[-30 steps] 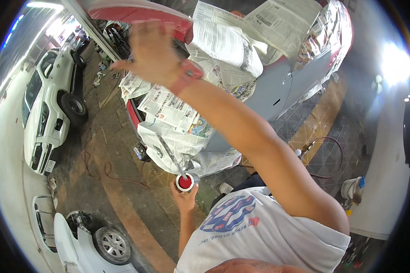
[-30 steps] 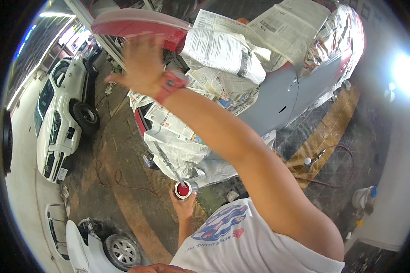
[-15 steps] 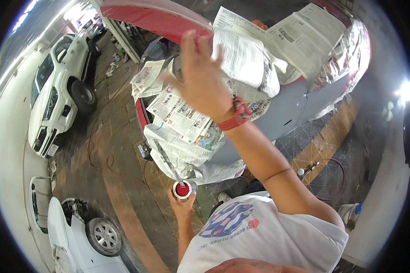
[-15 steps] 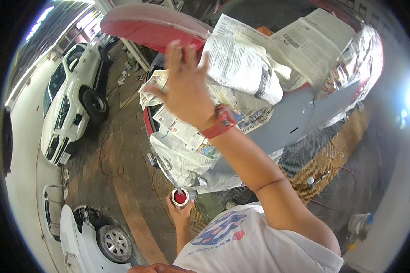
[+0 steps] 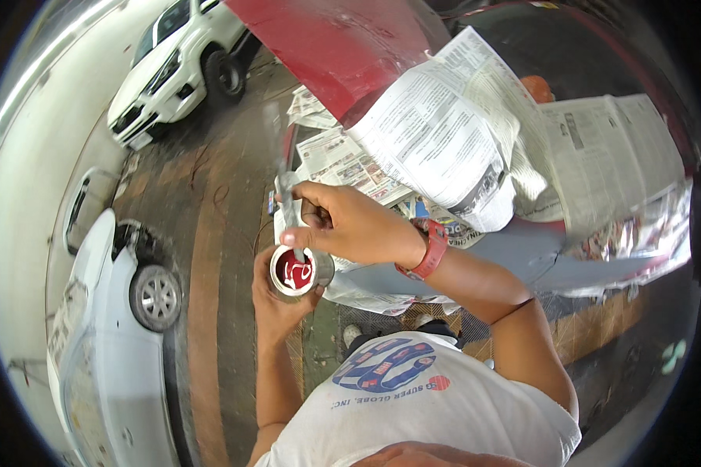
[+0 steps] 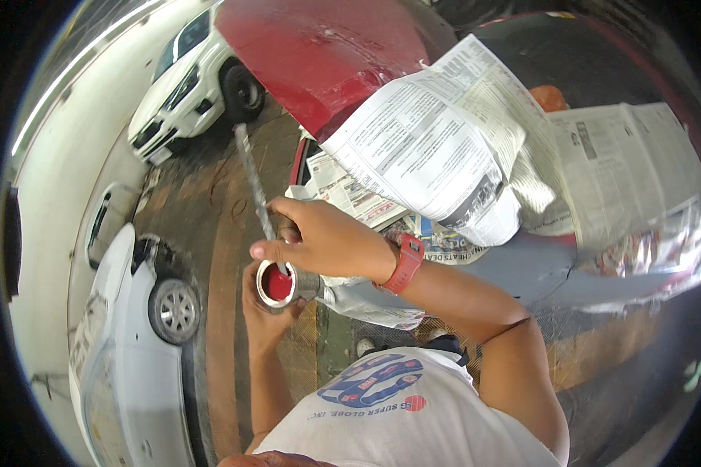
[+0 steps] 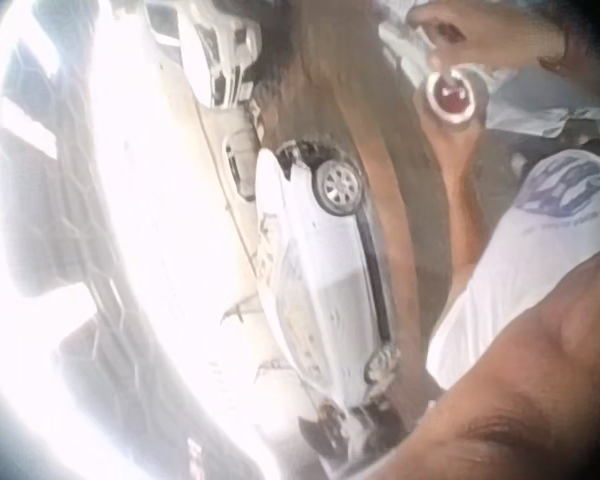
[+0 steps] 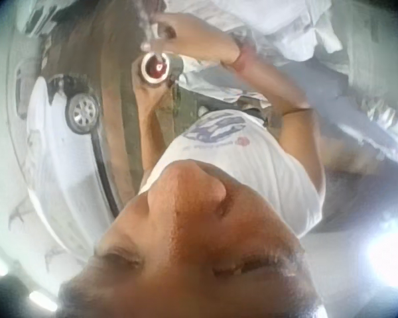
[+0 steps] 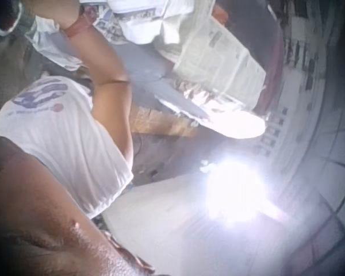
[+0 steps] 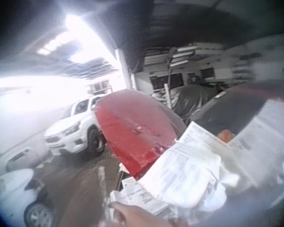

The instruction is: The person walks through a cluttered auto repair shop holding a small paint can and a stir stick. They sit on the floor and stir the red paint in the can repeatedly with the stick.

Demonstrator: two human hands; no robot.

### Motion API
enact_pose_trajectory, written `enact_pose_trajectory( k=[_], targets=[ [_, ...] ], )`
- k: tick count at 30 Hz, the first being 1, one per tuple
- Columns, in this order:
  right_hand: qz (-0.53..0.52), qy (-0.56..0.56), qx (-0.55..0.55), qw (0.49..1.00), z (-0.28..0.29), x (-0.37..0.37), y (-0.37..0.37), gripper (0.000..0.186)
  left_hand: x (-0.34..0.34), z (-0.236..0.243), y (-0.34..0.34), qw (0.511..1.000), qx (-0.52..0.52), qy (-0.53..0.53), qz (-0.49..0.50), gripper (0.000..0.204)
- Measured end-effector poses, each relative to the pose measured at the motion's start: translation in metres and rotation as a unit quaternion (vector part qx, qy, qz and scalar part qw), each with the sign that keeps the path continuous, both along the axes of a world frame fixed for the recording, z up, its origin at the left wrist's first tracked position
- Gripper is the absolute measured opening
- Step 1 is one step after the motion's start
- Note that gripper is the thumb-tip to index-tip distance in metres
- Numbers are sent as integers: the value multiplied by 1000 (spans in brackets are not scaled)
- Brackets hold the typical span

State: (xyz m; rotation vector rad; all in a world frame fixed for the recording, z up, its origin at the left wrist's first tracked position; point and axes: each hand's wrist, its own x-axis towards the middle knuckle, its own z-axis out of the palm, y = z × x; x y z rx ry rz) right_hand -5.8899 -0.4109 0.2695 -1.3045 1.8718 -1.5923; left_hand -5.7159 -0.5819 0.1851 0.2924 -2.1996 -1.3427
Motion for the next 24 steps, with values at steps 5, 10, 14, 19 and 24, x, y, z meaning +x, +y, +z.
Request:
enact_pose_trajectory(
  k=[5, 10, 14, 19, 24],
  targets=[
    [73, 96, 27, 992, 58, -39, 12, 35, -14, 56, 44, 999, -6, 27, 22, 88],
    [179, 148, -91, 968, 116, -107, -5, 39, -59, 112, 63, 1000, -11, 25, 0, 78],
    [220, 167, -8, 961, 169, -149, -20, 35, -94, 127, 52, 999, -36, 14, 1, 74],
    [277, 107, -5, 955, 166, -197, -35, 35, -115, 129, 55, 1000, -11, -7, -8, 78],
    [294, 39, -2, 955, 157, -205, -42, 35, -117, 128, 47, 996, 63, -34, -44, 89]
  ],
)
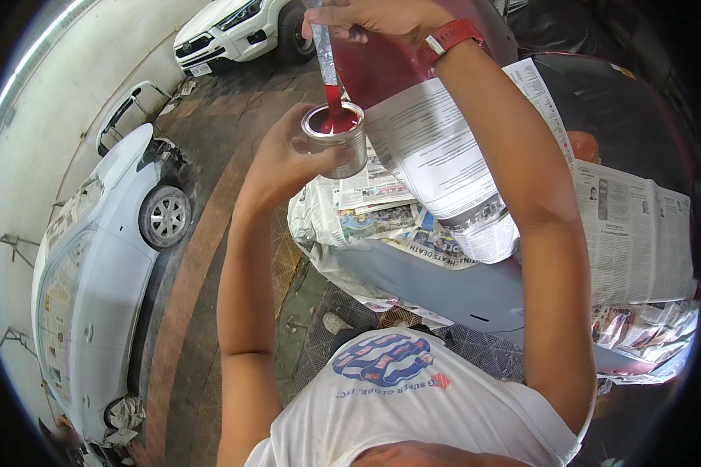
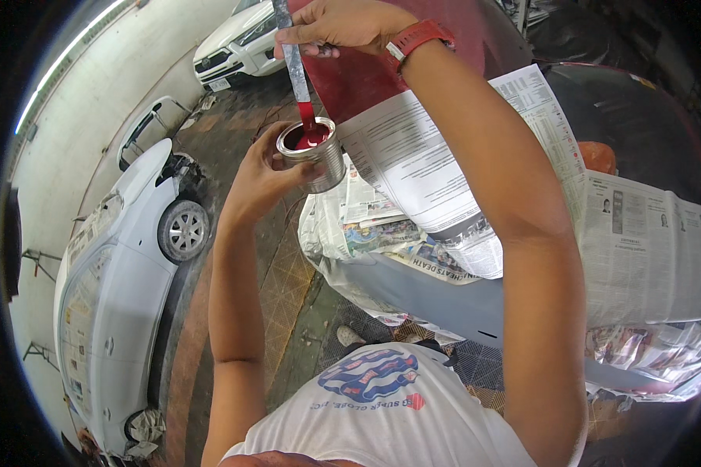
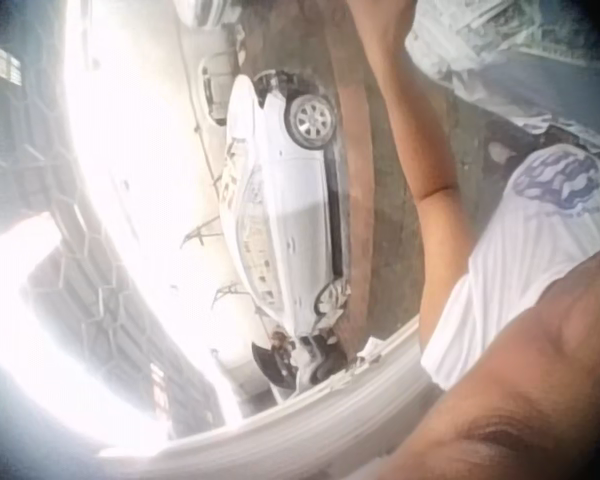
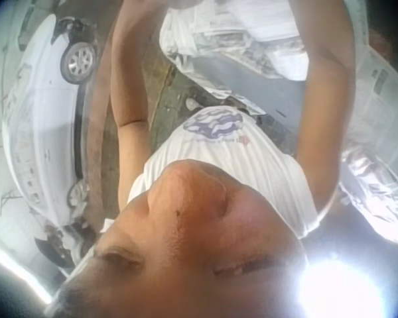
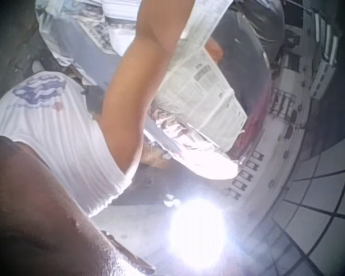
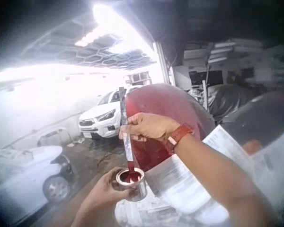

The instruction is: The person walks through a cluttered auto repair shop holding a small paint can and a stir stick. They sit on the floor and stir the red paint in the can repeatedly with the stick.

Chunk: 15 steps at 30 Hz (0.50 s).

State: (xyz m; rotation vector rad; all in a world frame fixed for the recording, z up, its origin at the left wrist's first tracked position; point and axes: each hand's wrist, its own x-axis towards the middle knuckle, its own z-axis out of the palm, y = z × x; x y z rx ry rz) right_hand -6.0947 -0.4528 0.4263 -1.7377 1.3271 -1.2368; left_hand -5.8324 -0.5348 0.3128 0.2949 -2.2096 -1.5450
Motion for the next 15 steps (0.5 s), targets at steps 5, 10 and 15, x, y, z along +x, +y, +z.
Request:
enact_pose_trajectory(
  k=[5, 10, 15],
  targets=[
    [-25, 44, -23, 998, 5, 1, -10, 35, -1, -2, -8, 1000, -14, -20, -1, 88],
    [-19, 76, -20, 997, 23, -14, -13, 34, -11, -1, -4, 999, 22, -19, -23, 85],
    [-7, 80, -16, 997, 20, -24, -28, 35, -9, 5, -2, 998, 49, -42, -21, 84]
  ],
)
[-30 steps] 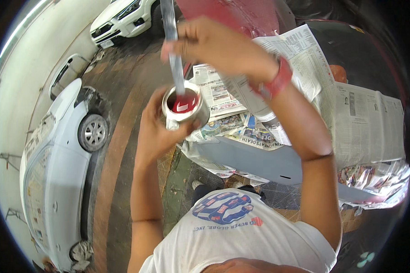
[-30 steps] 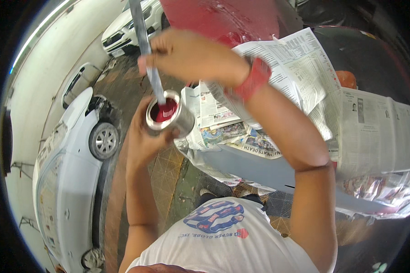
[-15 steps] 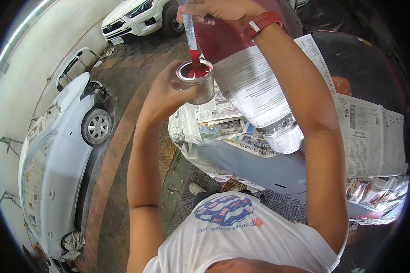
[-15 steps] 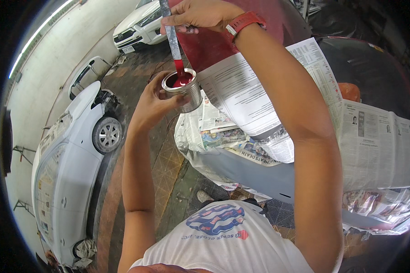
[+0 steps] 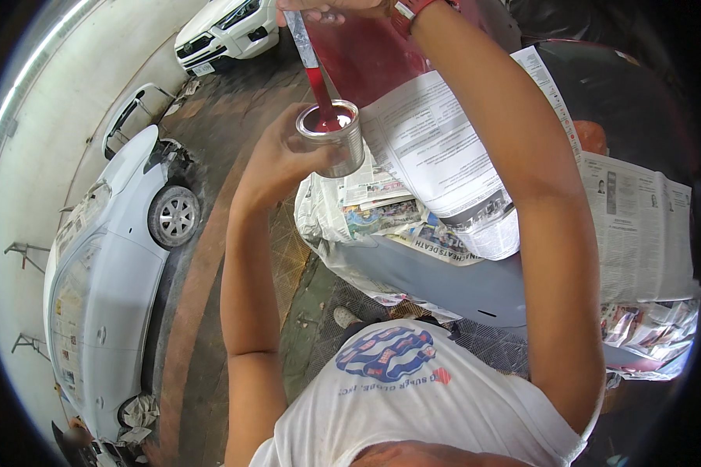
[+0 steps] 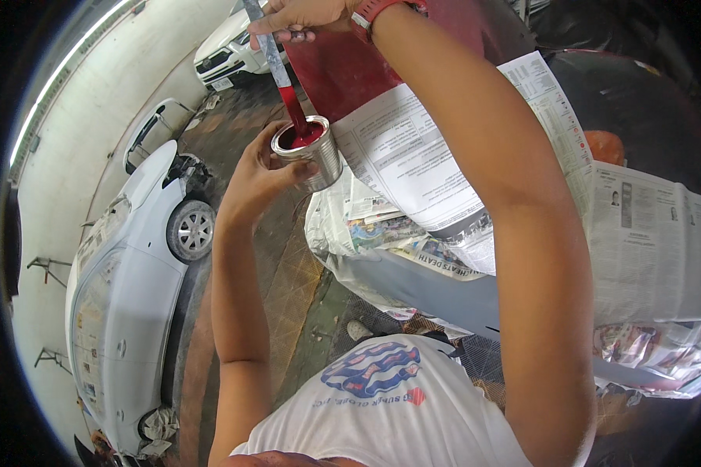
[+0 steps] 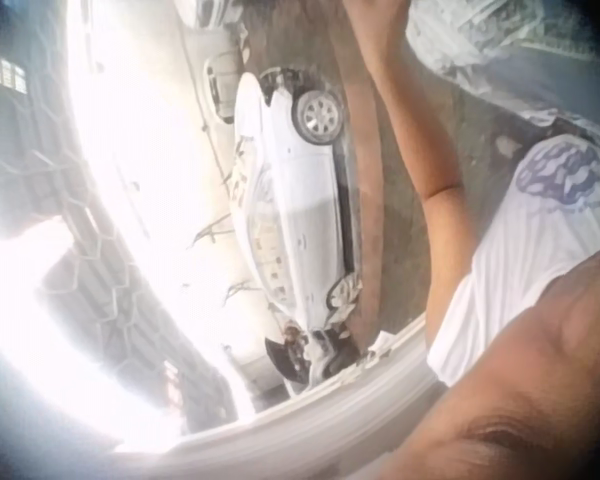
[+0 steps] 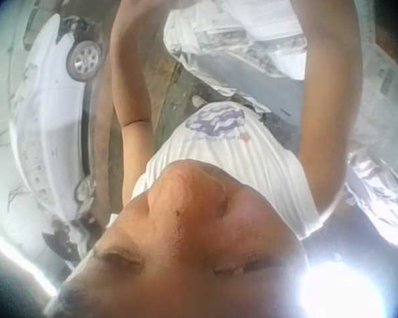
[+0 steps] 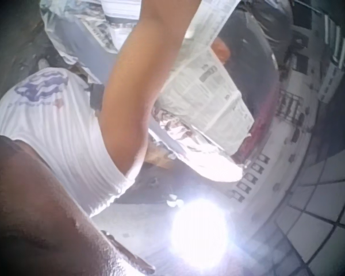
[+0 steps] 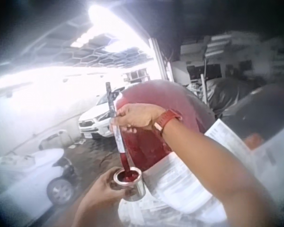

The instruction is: The person walks through a cluttered auto repair shop holding a small paint can and a stir stick. They sit on the floor and stir the red paint in the can repeatedly with the stick.

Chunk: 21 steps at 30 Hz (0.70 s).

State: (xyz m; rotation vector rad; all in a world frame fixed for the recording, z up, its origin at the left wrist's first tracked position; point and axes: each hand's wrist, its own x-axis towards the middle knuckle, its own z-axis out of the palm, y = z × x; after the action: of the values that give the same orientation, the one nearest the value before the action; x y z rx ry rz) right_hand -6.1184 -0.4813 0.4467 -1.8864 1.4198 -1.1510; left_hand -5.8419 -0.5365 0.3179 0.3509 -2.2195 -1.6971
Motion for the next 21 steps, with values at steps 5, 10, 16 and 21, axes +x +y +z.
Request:
enact_pose_trajectory(
  k=[5, 10, 16, 21],
  targets=[
    [-25, 9, -21, 999, 2, 2, -3, 35, 0, -5, -6, 997, -60, 42, -2, 83],
    [-6, -36, -19, 999, -16, -11, -26, 35, 4, 1, 5, 1000, -21, 7, 22, 86],
    [-27, -47, 3, 999, -11, -4, -21, 34, 3, -1, -3, 998, -61, 3, 16, 86],
    [-43, -27, -15, 999, -15, -11, -28, 37, 0, -4, 1, 999, -29, 27, 8, 83]
  ],
)
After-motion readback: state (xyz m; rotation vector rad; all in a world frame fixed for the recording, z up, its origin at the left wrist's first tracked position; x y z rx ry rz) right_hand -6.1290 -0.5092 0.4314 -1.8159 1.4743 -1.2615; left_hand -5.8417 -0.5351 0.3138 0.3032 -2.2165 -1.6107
